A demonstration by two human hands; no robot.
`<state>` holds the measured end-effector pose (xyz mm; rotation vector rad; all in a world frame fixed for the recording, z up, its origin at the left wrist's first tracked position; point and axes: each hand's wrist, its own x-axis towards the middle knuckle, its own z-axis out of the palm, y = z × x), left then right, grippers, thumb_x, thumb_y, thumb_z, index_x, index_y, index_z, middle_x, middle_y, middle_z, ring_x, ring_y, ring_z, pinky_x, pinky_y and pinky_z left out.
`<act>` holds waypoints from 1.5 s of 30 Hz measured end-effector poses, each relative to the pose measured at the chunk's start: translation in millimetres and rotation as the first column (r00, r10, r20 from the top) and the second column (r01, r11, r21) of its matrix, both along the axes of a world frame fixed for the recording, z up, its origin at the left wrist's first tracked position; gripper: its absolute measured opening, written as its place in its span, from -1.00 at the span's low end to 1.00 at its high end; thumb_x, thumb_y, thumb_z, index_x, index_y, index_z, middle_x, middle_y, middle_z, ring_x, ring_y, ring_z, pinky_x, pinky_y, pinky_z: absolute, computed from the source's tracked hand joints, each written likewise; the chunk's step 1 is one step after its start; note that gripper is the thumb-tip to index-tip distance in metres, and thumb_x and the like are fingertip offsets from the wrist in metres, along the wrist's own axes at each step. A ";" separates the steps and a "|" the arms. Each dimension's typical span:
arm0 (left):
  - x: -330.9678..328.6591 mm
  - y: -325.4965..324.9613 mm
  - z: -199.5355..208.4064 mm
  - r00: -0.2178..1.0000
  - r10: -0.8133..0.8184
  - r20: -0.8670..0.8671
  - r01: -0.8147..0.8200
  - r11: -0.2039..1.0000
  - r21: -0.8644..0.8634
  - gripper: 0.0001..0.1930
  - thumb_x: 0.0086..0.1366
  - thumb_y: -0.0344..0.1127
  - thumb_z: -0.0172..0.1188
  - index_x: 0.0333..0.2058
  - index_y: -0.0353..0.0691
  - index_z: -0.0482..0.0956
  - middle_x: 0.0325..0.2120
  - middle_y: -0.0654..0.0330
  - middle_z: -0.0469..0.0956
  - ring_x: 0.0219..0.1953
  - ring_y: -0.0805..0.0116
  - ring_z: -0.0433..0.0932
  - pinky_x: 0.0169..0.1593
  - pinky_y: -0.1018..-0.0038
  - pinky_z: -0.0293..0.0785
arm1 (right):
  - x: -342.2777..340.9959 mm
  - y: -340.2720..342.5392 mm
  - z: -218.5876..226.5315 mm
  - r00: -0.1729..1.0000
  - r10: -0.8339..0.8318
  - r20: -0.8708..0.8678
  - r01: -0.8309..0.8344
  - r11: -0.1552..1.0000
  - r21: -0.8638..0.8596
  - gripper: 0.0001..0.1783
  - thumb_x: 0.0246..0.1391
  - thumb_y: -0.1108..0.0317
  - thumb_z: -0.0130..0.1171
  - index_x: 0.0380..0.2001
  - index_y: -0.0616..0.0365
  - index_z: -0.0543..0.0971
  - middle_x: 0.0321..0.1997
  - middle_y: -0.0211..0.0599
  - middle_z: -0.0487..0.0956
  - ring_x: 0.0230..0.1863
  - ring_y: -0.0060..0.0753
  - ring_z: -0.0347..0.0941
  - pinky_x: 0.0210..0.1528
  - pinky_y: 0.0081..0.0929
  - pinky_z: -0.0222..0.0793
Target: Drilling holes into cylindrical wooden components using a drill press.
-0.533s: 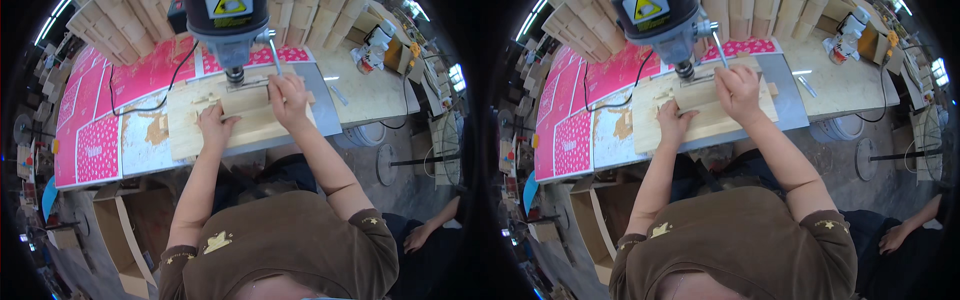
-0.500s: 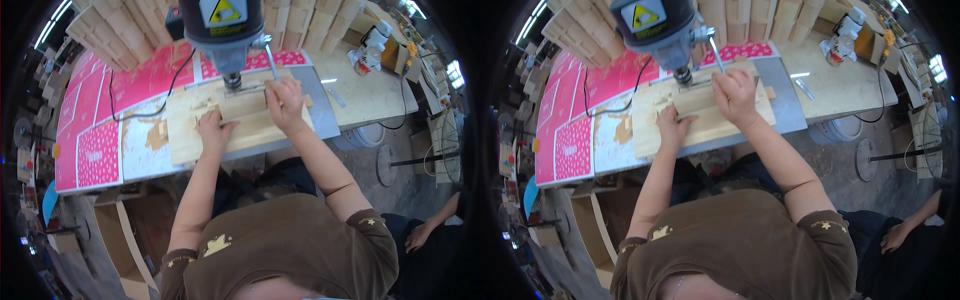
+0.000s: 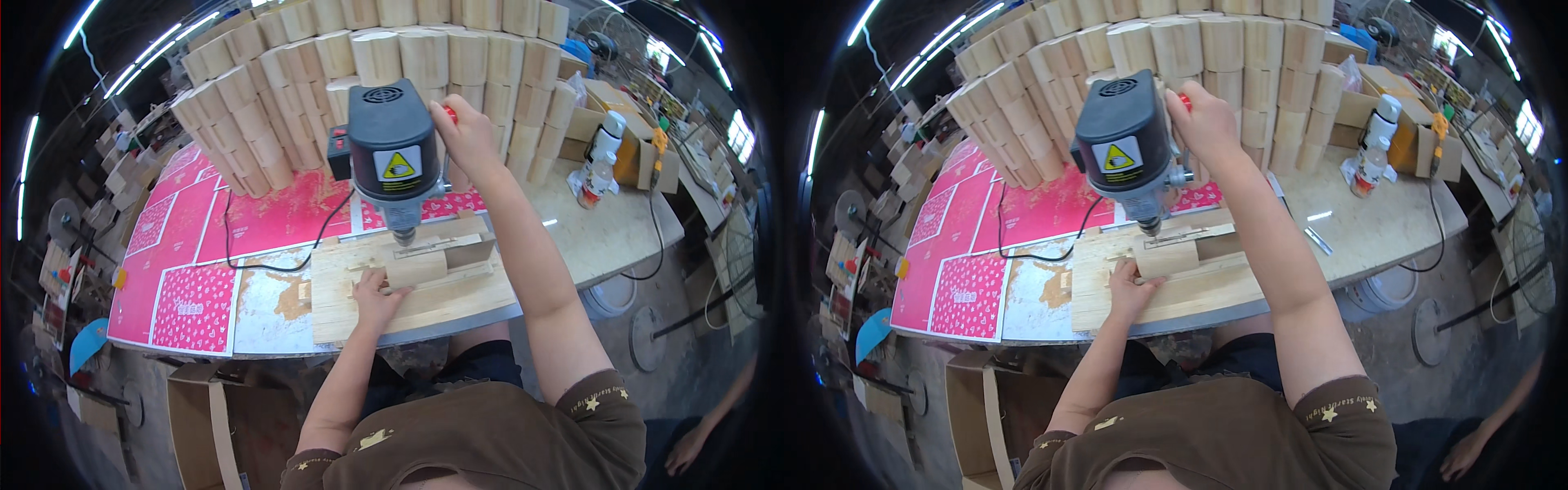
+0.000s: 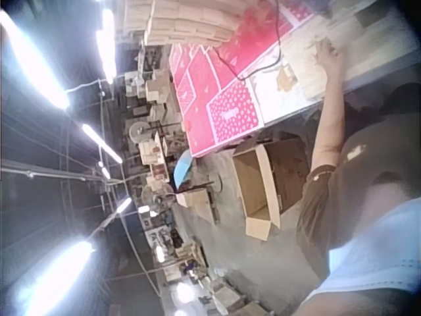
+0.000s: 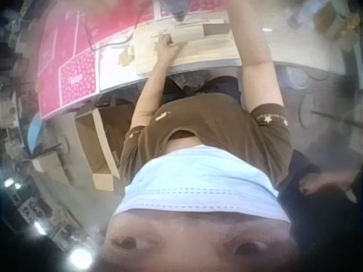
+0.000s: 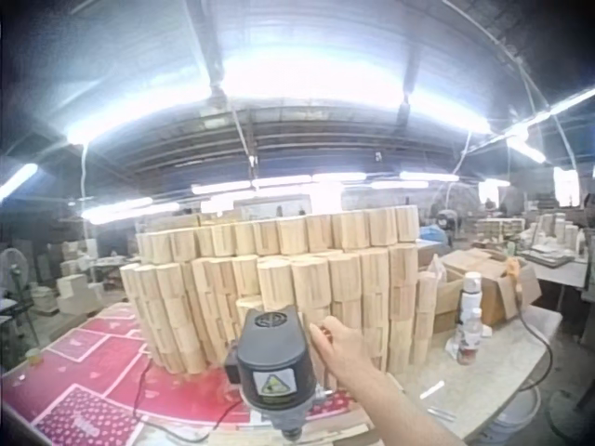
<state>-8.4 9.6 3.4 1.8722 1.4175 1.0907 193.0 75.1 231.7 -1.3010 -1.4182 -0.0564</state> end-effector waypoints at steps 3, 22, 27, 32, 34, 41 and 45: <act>-0.2 1.3 4.6 0.999 -0.031 0.032 0.027 0.992 0.120 -0.65 -0.24 -0.30 0.43 -0.38 -0.16 0.59 -0.46 0.25 0.43 -0.40 0.34 0.44 -0.20 0.38 0.26 | 10.7 -17.3 -40.9 0.994 0.099 -0.039 -0.100 0.994 -0.040 -0.72 0.09 0.14 0.01 -0.31 0.13 0.49 -0.45 0.00 0.52 -0.32 0.10 0.43 -0.28 -0.15 0.32; -127.4 -26.2 62.7 0.810 0.244 0.533 0.035 0.887 -0.460 -0.64 0.02 -0.19 0.32 -0.46 -0.46 0.51 -0.57 0.16 0.53 -0.56 0.51 0.49 -0.48 0.63 0.39 | 39.4 -99.9 -157.0 0.857 0.360 0.370 -0.193 0.888 -0.416 -0.82 0.03 0.27 0.08 -0.43 0.16 0.49 -0.44 -0.23 0.46 -0.32 -0.11 0.34 -0.24 -0.26 0.25; -92.0 -19.7 56.1 0.825 0.313 0.470 0.021 0.815 -0.579 -0.54 0.00 -0.03 0.31 -0.49 -0.44 0.51 -0.65 0.17 0.49 -0.68 0.53 0.40 -0.59 0.64 0.29 | 33.3 -105.3 -160.4 0.859 0.371 0.353 -0.212 0.885 -0.415 -0.79 0.05 0.24 0.08 -0.42 0.17 0.49 -0.45 -0.23 0.45 -0.32 -0.13 0.32 -0.23 -0.30 0.25; -82.9 -14.8 56.3 0.853 0.305 0.424 0.014 0.798 -0.602 -0.54 -0.04 0.01 0.34 -0.52 -0.38 0.51 -0.71 0.21 0.46 -0.73 0.56 0.34 -0.63 0.65 0.21 | 43.3 -105.0 -155.7 0.859 0.395 0.326 -0.236 0.870 -0.432 -0.78 0.05 0.23 0.09 -0.40 0.18 0.50 -0.45 -0.21 0.44 -0.32 -0.11 0.32 -0.22 -0.30 0.25; -80.1 -13.5 60.3 0.881 0.312 0.357 -0.013 0.769 -0.639 -0.55 -0.04 0.01 0.34 -0.54 -0.36 0.50 -0.70 0.21 0.47 -0.71 0.57 0.35 -0.62 0.64 0.22 | 41.6 -104.0 -155.1 0.867 0.394 0.304 -0.220 0.852 -0.475 -0.76 0.05 0.22 0.08 -0.39 0.20 0.50 -0.43 -0.20 0.44 -0.30 -0.11 0.32 -0.20 -0.30 0.25; -36.3 -14.7 37.2 0.725 0.209 0.656 0.274 0.787 -0.553 -0.47 0.05 0.12 0.27 -0.45 -0.37 0.50 -0.64 0.24 0.47 -0.61 0.55 0.39 -0.50 0.67 0.29 | 25.4 -105.6 -164.5 0.824 0.363 0.436 -0.200 0.905 -0.375 -0.73 -0.11 0.34 0.21 -0.30 0.19 0.48 -0.38 -0.19 0.46 -0.24 -0.10 0.32 -0.17 -0.30 0.25; -31.1 -21.1 17.5 0.731 0.133 0.669 0.080 0.957 -0.278 -0.47 -0.01 0.02 0.35 -0.29 -0.39 0.49 -0.48 0.18 0.50 -0.46 0.41 0.43 -0.38 0.62 0.33 | 29.8 -102.2 -166.6 0.849 0.309 0.429 -0.177 0.931 -0.320 -0.61 -0.27 0.44 0.29 -0.25 0.17 0.48 -0.34 -0.20 0.47 -0.23 -0.10 0.33 -0.16 -0.28 0.26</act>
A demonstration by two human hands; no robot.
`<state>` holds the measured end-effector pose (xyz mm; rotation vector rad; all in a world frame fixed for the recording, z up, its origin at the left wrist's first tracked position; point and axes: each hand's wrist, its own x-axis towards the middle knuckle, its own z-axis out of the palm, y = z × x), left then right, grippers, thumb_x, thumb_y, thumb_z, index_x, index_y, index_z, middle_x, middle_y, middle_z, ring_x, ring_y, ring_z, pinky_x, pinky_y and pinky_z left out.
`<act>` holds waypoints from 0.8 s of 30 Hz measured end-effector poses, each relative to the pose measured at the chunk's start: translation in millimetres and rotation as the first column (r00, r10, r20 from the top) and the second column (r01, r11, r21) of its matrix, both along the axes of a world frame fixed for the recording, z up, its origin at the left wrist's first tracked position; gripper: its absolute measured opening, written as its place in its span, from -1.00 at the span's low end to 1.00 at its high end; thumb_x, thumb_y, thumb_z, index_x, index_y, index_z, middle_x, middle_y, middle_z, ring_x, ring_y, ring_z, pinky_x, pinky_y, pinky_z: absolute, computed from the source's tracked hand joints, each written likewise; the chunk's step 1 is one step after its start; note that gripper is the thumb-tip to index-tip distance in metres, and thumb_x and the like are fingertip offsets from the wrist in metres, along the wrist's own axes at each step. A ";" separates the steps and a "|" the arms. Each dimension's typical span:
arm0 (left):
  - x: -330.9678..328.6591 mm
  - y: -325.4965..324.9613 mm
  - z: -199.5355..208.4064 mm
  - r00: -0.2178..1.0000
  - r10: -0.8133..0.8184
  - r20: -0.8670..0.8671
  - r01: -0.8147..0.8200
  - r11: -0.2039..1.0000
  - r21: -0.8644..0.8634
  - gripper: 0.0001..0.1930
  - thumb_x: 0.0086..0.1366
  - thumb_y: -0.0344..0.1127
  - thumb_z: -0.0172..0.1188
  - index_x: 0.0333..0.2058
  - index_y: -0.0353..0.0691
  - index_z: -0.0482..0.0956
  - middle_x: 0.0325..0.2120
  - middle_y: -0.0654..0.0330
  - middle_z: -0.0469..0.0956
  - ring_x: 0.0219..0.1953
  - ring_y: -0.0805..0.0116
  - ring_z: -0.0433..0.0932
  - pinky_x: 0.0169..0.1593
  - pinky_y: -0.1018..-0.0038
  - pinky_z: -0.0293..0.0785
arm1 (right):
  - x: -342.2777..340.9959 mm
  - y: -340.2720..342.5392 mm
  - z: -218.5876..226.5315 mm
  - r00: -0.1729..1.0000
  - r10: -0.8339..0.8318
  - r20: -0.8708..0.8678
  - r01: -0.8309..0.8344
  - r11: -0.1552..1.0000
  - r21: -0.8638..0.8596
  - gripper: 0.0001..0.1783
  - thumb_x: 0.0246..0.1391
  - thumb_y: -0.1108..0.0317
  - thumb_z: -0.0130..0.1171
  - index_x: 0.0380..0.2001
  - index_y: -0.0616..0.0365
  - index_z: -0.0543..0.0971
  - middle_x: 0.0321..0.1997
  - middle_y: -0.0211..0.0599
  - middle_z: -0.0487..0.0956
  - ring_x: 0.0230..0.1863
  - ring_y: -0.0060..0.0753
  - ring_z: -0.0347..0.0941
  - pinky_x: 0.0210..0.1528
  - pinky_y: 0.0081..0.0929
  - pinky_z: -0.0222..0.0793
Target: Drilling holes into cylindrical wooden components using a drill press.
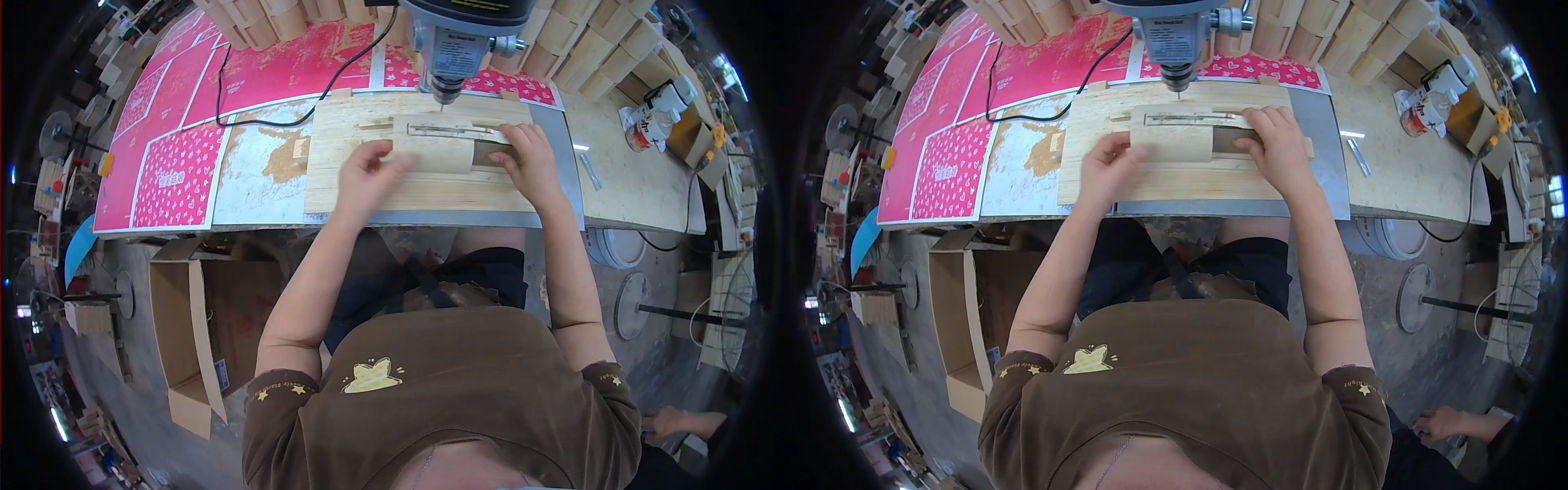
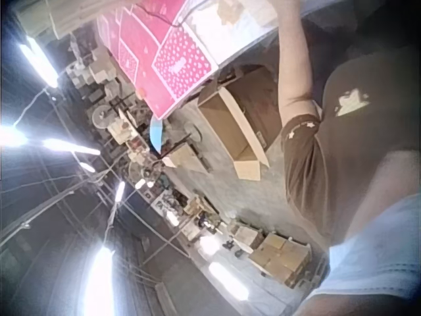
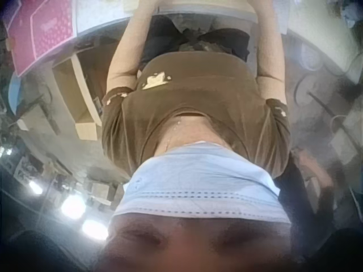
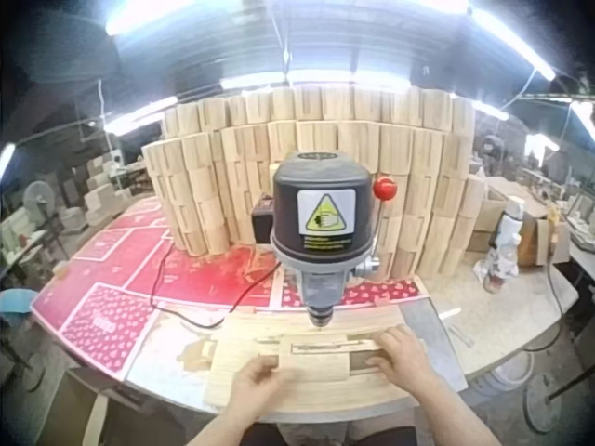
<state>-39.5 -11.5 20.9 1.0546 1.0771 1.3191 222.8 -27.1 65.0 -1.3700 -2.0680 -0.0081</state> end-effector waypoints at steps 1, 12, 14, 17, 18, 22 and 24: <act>0.0 -1.8 -3.7 0.899 0.109 -0.424 0.049 0.938 0.344 -0.43 -0.07 -0.03 0.38 -0.19 -0.34 0.47 -0.41 0.17 0.49 -0.36 0.34 0.42 -0.27 0.53 0.31 | 0.6 3.4 -0.4 1.000 -0.019 -0.002 0.019 1.000 -0.024 -0.58 -0.30 0.46 0.30 -0.24 0.16 0.48 -0.33 -0.21 0.47 -0.22 -0.11 0.33 -0.15 -0.27 0.26; -5.1 12.7 -24.9 0.513 0.342 -0.787 0.133 0.875 0.466 -0.27 -0.28 -0.13 0.44 -0.02 -0.13 0.45 -0.41 0.24 0.43 -0.19 0.25 0.35 -0.06 0.29 0.07 | -13.9 30.5 -7.6 0.985 0.047 -0.168 -0.043 0.999 0.029 -0.48 -0.24 0.46 0.30 -0.10 0.10 0.45 -0.21 -0.25 0.47 -0.08 -0.13 0.33 -0.01 -0.33 0.25; -5.9 13.2 -25.8 0.499 0.306 -0.811 0.135 0.897 0.422 -0.29 -0.27 -0.15 0.43 -0.02 -0.12 0.46 -0.41 0.28 0.44 -0.21 0.26 0.35 -0.08 0.29 0.08 | -10.2 30.7 18.1 0.930 0.123 -0.346 -0.077 0.987 0.144 -0.47 -0.18 0.45 0.28 -0.04 0.10 0.41 -0.15 -0.26 0.46 -0.02 -0.21 0.32 0.03 -0.36 0.23; -5.5 12.8 -26.7 0.520 0.325 -0.790 0.134 0.882 0.451 -0.31 -0.26 -0.16 0.43 -0.03 -0.11 0.47 -0.42 0.27 0.43 -0.23 0.26 0.35 -0.09 0.30 0.09 | -6.4 49.5 79.2 0.746 0.124 -0.655 0.112 0.945 0.307 -0.56 -0.01 0.42 0.17 -0.03 0.23 0.36 -0.08 -0.28 0.44 -0.07 -0.44 0.35 -0.03 -0.48 0.27; -5.5 12.9 -26.7 0.524 0.312 -0.792 0.145 0.884 0.444 -0.31 -0.26 -0.16 0.43 -0.03 -0.11 0.47 -0.42 0.27 0.43 -0.23 0.26 0.35 -0.09 0.30 0.09 | -1.5 60.6 108.1 0.806 0.193 -0.559 0.058 0.915 0.400 -0.65 0.03 0.42 0.13 -0.09 0.25 0.40 -0.22 -0.31 0.46 -0.17 -0.50 0.36 -0.14 -0.55 0.27; -6.6 15.2 -26.8 0.544 0.264 -0.797 0.148 0.904 0.400 -0.32 -0.26 -0.16 0.43 -0.04 -0.09 0.48 -0.45 0.27 0.41 -0.26 0.26 0.35 -0.11 0.30 0.11 | -15.0 94.8 172.0 0.878 0.168 -0.448 0.009 0.930 0.366 -0.62 0.12 0.13 -0.07 -0.43 0.29 0.51 -0.50 0.00 0.49 -0.40 -0.12 0.45 -0.30 -0.36 0.33; -6.9 16.4 -27.7 0.558 0.268 -0.786 0.146 0.900 0.411 -0.32 -0.26 -0.16 0.43 -0.04 -0.09 0.49 -0.45 0.27 0.40 -0.26 0.26 0.35 -0.12 0.30 0.12 | -21.9 86.8 180.7 0.946 -0.196 -0.258 0.249 0.950 0.191 -0.62 0.12 0.14 -0.07 -0.47 0.28 0.50 -0.50 -0.03 0.50 -0.42 -0.20 0.45 -0.32 -0.40 0.32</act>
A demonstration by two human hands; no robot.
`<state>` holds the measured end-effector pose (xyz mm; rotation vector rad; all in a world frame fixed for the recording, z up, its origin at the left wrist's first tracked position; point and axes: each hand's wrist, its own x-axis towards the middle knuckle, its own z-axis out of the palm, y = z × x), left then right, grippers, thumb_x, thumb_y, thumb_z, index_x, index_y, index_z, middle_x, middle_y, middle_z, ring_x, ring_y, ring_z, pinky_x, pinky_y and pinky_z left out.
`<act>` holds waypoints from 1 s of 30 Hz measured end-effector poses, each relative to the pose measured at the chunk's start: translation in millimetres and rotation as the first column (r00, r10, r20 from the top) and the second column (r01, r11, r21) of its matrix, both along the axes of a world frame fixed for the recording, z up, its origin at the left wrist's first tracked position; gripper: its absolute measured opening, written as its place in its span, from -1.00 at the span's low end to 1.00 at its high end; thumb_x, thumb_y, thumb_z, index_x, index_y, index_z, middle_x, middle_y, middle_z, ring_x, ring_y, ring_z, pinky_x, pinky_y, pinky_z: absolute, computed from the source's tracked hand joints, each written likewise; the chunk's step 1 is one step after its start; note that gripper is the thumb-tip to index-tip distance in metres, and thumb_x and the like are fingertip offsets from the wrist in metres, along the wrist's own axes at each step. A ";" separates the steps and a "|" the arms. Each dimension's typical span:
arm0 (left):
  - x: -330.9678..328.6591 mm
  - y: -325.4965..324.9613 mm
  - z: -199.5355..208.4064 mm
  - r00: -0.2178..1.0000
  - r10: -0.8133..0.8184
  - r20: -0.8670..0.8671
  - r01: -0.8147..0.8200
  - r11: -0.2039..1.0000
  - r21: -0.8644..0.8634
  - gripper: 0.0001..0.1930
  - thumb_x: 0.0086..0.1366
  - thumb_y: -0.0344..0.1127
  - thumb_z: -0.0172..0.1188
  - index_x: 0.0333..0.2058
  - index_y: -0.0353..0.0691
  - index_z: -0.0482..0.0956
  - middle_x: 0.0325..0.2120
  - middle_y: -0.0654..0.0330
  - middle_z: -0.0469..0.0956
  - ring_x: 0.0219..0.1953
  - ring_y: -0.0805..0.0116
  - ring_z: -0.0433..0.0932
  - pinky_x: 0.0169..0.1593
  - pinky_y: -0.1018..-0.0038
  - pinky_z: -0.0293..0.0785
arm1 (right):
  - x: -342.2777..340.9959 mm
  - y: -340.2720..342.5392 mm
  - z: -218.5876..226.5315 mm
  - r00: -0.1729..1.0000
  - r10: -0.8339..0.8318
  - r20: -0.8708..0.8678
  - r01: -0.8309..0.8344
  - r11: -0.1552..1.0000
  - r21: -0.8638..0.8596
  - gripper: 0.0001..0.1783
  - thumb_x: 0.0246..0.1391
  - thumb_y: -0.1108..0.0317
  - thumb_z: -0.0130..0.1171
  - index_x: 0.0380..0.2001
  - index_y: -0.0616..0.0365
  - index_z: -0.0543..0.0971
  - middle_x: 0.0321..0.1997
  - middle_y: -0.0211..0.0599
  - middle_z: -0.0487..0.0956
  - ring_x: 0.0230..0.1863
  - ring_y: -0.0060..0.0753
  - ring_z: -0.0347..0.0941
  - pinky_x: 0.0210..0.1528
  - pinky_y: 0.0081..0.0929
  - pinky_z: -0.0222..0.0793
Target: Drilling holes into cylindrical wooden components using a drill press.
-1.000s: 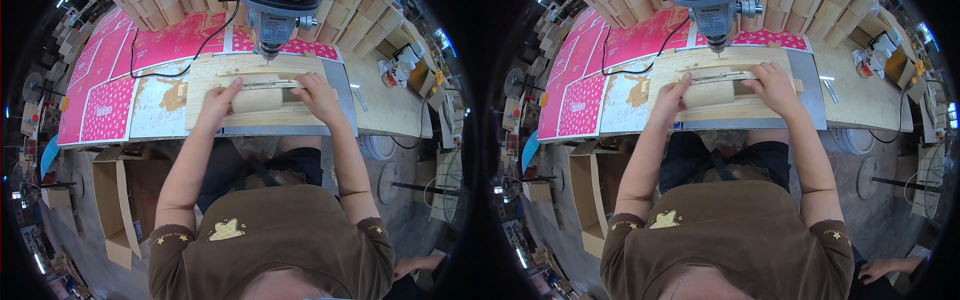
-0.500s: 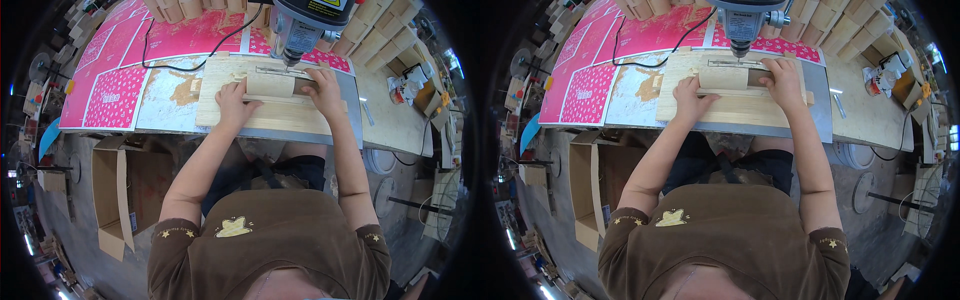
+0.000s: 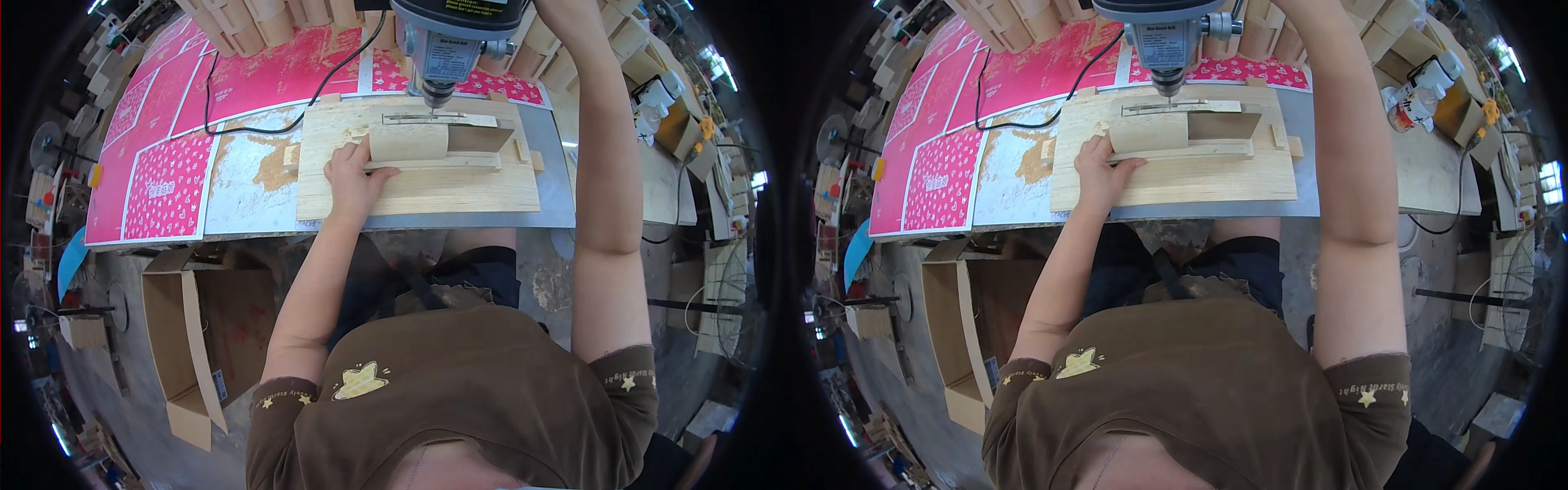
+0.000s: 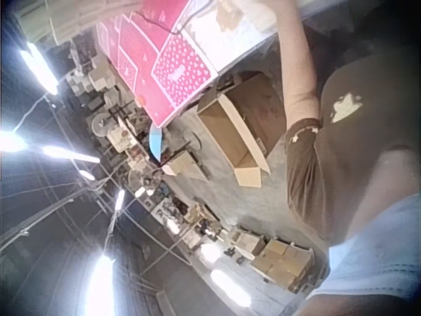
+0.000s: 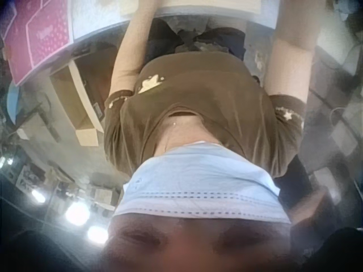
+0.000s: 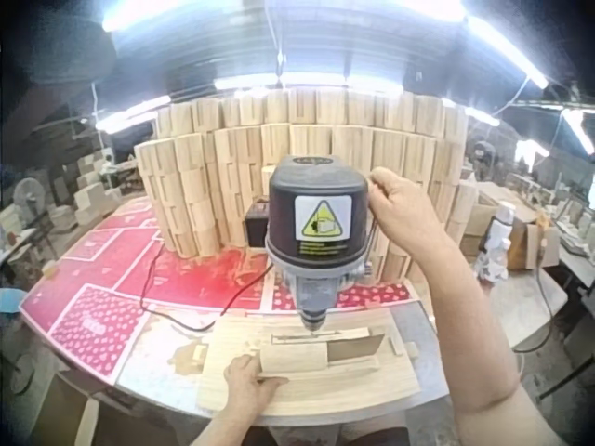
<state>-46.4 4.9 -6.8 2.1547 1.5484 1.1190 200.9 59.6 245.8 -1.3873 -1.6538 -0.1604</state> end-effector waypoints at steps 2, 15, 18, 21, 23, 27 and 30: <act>-0.1 0.2 -1.4 1.000 0.001 0.012 -0.001 1.000 -0.031 -0.32 -0.25 -0.16 0.43 -0.04 -0.09 0.49 -0.46 0.28 0.39 -0.27 0.27 0.35 -0.12 0.31 0.11 | -4.4 -27.2 -6.0 1.000 -0.019 0.017 0.018 0.999 0.041 -0.62 0.11 0.14 -0.06 -0.48 0.28 0.49 -0.51 -0.05 0.50 -0.43 -0.22 0.45 -0.33 -0.41 0.32; 1.8 -1.1 -0.2 1.000 0.011 -0.007 -0.011 1.000 0.006 -0.33 -0.25 -0.19 0.43 -0.03 -0.07 0.49 -0.47 0.29 0.38 -0.29 0.28 0.34 -0.11 0.32 0.10 | -21.0 -74.6 -173.0 0.991 0.125 -0.042 -0.102 0.926 0.363 -0.97 -0.03 0.51 0.10 -0.50 0.20 0.50 -0.60 -0.31 0.43 -0.53 -0.28 0.35 -0.38 -0.39 0.16; 0.5 -1.3 1.1 1.000 0.020 -0.006 -0.020 1.000 0.010 -0.33 -0.25 -0.18 0.43 -0.03 -0.08 0.49 -0.47 0.29 0.39 -0.28 0.27 0.34 -0.10 0.30 0.11 | -16.5 -82.0 -149.6 0.981 0.183 0.060 -0.193 0.928 0.317 -0.95 -0.04 0.50 0.11 -0.54 0.19 0.50 -0.63 -0.31 0.41 -0.55 -0.28 0.35 -0.40 -0.41 0.18; 3.7 -2.8 2.1 0.996 0.046 -0.076 -0.047 0.999 -0.006 -0.33 -0.26 -0.17 0.43 -0.04 -0.08 0.49 -0.45 0.27 0.40 -0.27 0.26 0.35 -0.09 0.29 0.11 | -9.9 -81.8 -94.3 0.987 0.158 0.034 -0.160 0.930 0.331 -0.88 0.02 0.46 0.07 -0.56 0.23 0.48 -0.65 -0.29 0.38 -0.57 -0.43 0.30 -0.45 -0.48 0.20; 10.1 -3.3 2.8 0.994 0.071 -0.081 -0.071 0.997 0.012 -0.33 -0.26 -0.16 0.43 -0.05 -0.08 0.49 -0.44 0.27 0.41 -0.26 0.26 0.36 -0.09 0.28 0.10 | -2.5 -63.5 -52.1 0.994 0.088 -0.068 -0.070 0.969 0.237 -0.82 0.09 0.42 0.02 -0.51 0.29 0.50 -0.64 -0.32 0.36 -0.54 -0.63 0.24 -0.45 -0.58 0.19; 34.3 -2.7 1.7 0.990 0.048 -0.130 -0.035 0.994 0.102 -0.33 -0.26 -0.13 0.42 -0.05 -0.07 0.49 -0.43 0.28 0.42 -0.25 0.27 0.36 -0.08 0.26 0.09 | -8.4 7.2 -3.7 0.988 -0.153 -0.011 0.153 0.985 0.084 -0.63 0.11 0.16 -0.06 -0.50 0.30 0.48 -0.57 -0.05 0.45 -0.47 -0.28 0.43 -0.39 -0.41 0.29; 39.9 -3.8 1.8 0.997 0.024 -0.078 -0.025 1.000 -0.008 -0.32 -0.25 -0.10 0.41 -0.04 -0.05 0.48 -0.43 0.30 0.42 -0.25 0.29 0.36 -0.07 0.26 0.08 | -6.5 7.4 -0.6 0.985 -0.006 -0.174 0.001 0.999 -0.033 -0.62 0.08 0.15 -0.06 -0.51 0.30 0.48 -0.57 0.01 0.45 -0.47 -0.22 0.44 -0.38 -0.35 0.29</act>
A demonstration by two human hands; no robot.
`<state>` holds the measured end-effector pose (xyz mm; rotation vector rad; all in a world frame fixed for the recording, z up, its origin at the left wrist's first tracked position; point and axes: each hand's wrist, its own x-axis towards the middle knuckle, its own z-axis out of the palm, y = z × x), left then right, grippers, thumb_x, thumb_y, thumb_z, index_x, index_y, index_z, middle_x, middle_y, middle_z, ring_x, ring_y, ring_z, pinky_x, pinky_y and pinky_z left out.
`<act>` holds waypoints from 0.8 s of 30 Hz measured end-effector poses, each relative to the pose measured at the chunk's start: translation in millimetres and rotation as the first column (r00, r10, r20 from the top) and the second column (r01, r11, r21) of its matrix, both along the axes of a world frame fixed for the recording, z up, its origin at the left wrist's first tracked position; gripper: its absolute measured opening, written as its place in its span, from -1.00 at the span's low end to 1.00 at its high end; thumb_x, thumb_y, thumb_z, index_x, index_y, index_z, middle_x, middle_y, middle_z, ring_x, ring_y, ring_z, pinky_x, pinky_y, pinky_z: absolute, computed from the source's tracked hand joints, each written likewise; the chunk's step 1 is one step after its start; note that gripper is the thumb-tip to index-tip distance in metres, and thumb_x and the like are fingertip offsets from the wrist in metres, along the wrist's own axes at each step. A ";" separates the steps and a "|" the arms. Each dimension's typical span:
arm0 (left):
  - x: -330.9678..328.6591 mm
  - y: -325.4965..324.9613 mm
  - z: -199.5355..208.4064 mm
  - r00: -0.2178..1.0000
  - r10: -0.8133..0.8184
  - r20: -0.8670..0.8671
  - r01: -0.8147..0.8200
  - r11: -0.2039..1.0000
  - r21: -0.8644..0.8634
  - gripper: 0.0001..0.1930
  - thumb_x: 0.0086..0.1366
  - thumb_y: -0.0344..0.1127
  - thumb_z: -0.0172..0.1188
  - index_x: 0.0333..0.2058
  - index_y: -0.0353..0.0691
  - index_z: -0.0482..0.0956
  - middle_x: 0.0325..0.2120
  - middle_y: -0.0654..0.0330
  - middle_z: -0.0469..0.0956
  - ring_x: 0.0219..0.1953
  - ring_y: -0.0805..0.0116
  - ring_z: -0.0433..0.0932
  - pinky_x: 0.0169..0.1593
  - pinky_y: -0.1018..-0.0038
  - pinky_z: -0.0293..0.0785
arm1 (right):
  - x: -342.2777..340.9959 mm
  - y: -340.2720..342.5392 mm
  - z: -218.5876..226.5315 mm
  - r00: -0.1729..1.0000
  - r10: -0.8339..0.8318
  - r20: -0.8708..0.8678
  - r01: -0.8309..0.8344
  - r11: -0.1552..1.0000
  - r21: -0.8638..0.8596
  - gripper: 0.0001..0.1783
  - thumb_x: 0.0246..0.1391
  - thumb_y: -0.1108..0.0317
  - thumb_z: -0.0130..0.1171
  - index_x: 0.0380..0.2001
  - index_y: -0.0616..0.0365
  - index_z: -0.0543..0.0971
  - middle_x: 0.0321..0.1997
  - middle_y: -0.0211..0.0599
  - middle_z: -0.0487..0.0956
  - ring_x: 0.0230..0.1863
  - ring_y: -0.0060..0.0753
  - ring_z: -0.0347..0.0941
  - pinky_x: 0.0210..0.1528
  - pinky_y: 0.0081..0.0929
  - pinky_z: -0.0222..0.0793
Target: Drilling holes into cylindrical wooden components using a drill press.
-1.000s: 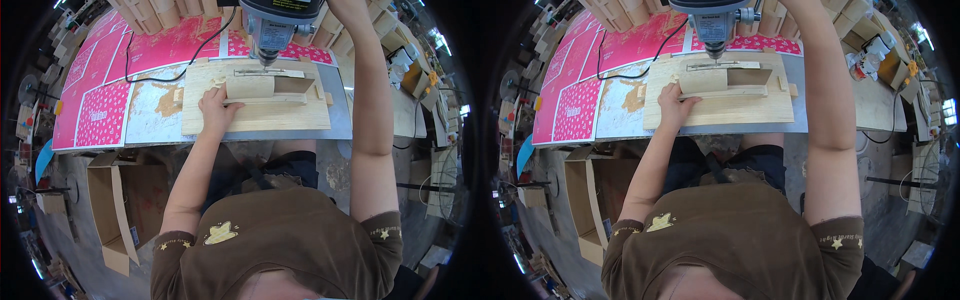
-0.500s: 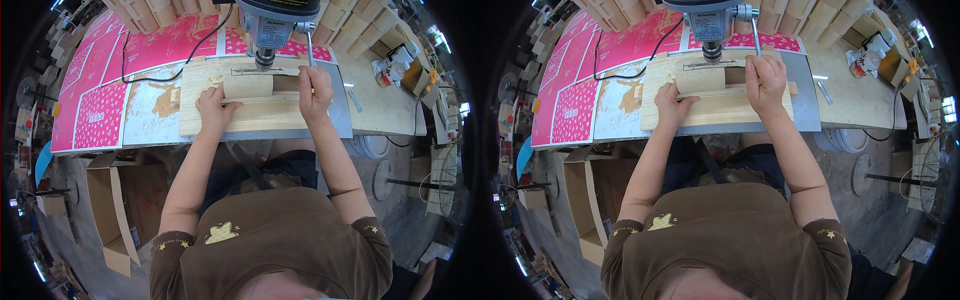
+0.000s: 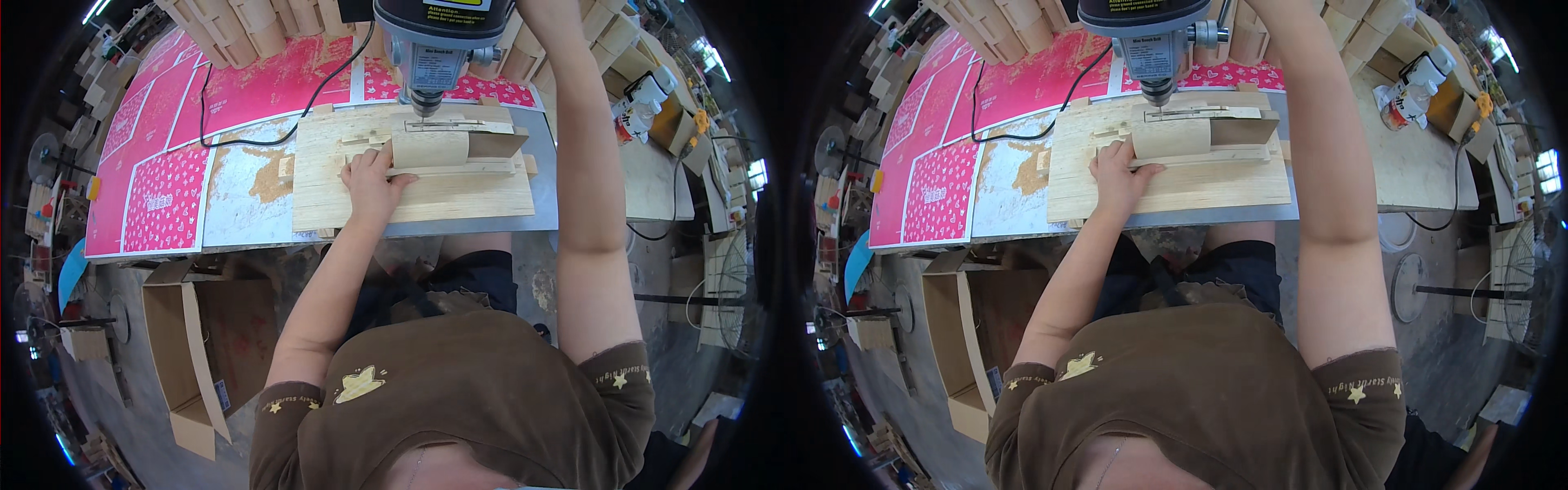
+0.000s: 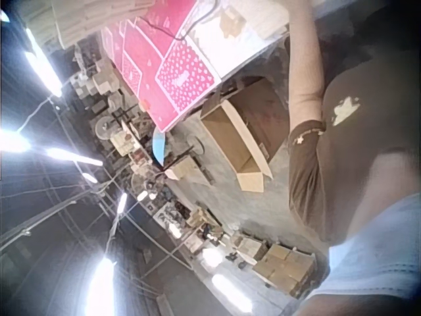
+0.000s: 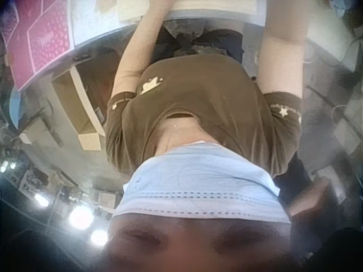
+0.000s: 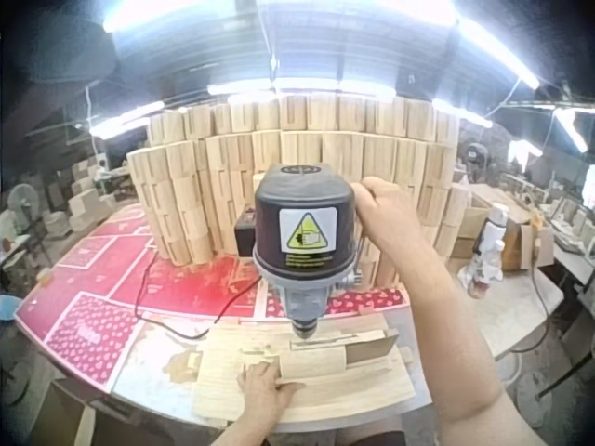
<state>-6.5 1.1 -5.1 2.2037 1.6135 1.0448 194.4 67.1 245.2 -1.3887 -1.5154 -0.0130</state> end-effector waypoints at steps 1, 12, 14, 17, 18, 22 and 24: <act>0.0 -0.4 0.3 1.000 0.001 0.005 -0.001 1.000 0.017 -0.32 -0.25 -0.10 0.41 -0.04 -0.05 0.48 -0.43 0.31 0.42 -0.25 0.29 0.36 -0.06 0.26 0.07 | -0.3 -11.2 -4.3 1.000 0.004 0.002 -0.004 1.000 -0.003 -0.62 0.08 0.15 -0.06 -0.51 0.30 0.48 -0.57 0.01 0.45 -0.47 -0.22 0.44 -0.38 -0.35 0.29; -0.8 -1.0 0.9 1.000 -0.008 0.002 0.008 1.000 0.022 -0.33 -0.23 -0.10 0.40 -0.03 -0.04 0.47 -0.42 0.31 0.43 -0.25 0.28 0.35 -0.06 0.26 0.06 | -13.2 -81.6 -164.9 0.985 0.088 0.150 -0.151 0.861 0.486 -0.96 -0.03 0.52 0.08 -0.52 0.20 0.50 -0.61 -0.36 0.41 -0.56 -0.34 0.33 -0.28 -0.38 0.21; -1.0 -0.7 0.2 1.000 0.004 0.009 -0.004 1.000 0.011 -0.32 -0.23 -0.10 0.40 -0.03 -0.04 0.47 -0.43 0.31 0.43 -0.26 0.28 0.36 -0.07 0.26 0.05 | -11.2 -74.1 -176.6 0.983 0.077 0.168 -0.150 0.866 0.477 -0.96 -0.04 0.52 0.08 -0.52 0.20 0.50 -0.60 -0.35 0.41 -0.54 -0.33 0.33 -0.26 -0.37 0.20; -1.2 -0.8 1.4 1.000 0.006 0.002 -0.006 1.000 0.011 -0.32 -0.24 -0.09 0.41 -0.04 -0.04 0.48 -0.44 0.31 0.43 -0.26 0.28 0.37 -0.07 0.25 0.05 | -5.5 -80.7 -157.3 0.970 0.089 0.225 -0.190 0.855 0.482 -0.96 -0.05 0.51 0.09 -0.54 0.18 0.50 -0.60 -0.33 0.41 -0.53 -0.32 0.32 -0.28 -0.36 0.20; -1.2 -0.6 2.9 1.000 0.010 0.009 -0.011 0.999 0.036 -0.32 -0.24 -0.09 0.41 -0.04 -0.04 0.48 -0.44 0.31 0.43 -0.26 0.28 0.37 -0.07 0.25 0.05 | -4.3 -82.9 -141.7 0.952 0.114 0.284 -0.250 0.825 0.507 -0.96 -0.06 0.51 0.10 -0.55 0.18 0.50 -0.60 -0.32 0.40 -0.54 -0.31 0.32 -0.32 -0.38 0.21; -0.7 -1.4 12.0 0.999 0.006 0.032 -0.004 0.998 -0.063 -0.41 -0.22 -0.10 0.41 -0.10 -0.02 0.53 -0.42 0.29 0.45 -0.23 0.28 0.39 -0.05 0.26 0.04 | 6.4 -64.0 -55.3 0.999 0.025 0.034 -0.032 0.975 0.218 -0.82 -0.08 0.35 0.20 -0.51 0.23 0.46 -0.56 -0.18 0.45 -0.46 -0.13 0.39 -0.43 -0.31 0.27; -0.6 0.1 16.2 0.998 0.001 0.060 0.008 0.990 -0.144 -0.49 -0.18 -0.10 0.40 -0.16 -0.02 0.57 -0.40 0.29 0.46 -0.21 0.29 0.41 -0.02 0.27 0.03 | 6.9 -19.3 -15.8 0.973 -0.106 0.206 0.049 0.963 0.267 -0.64 0.09 0.19 -0.06 -0.52 0.31 0.50 -0.62 -0.08 0.45 -0.51 -0.22 0.42 -0.40 -0.38 0.31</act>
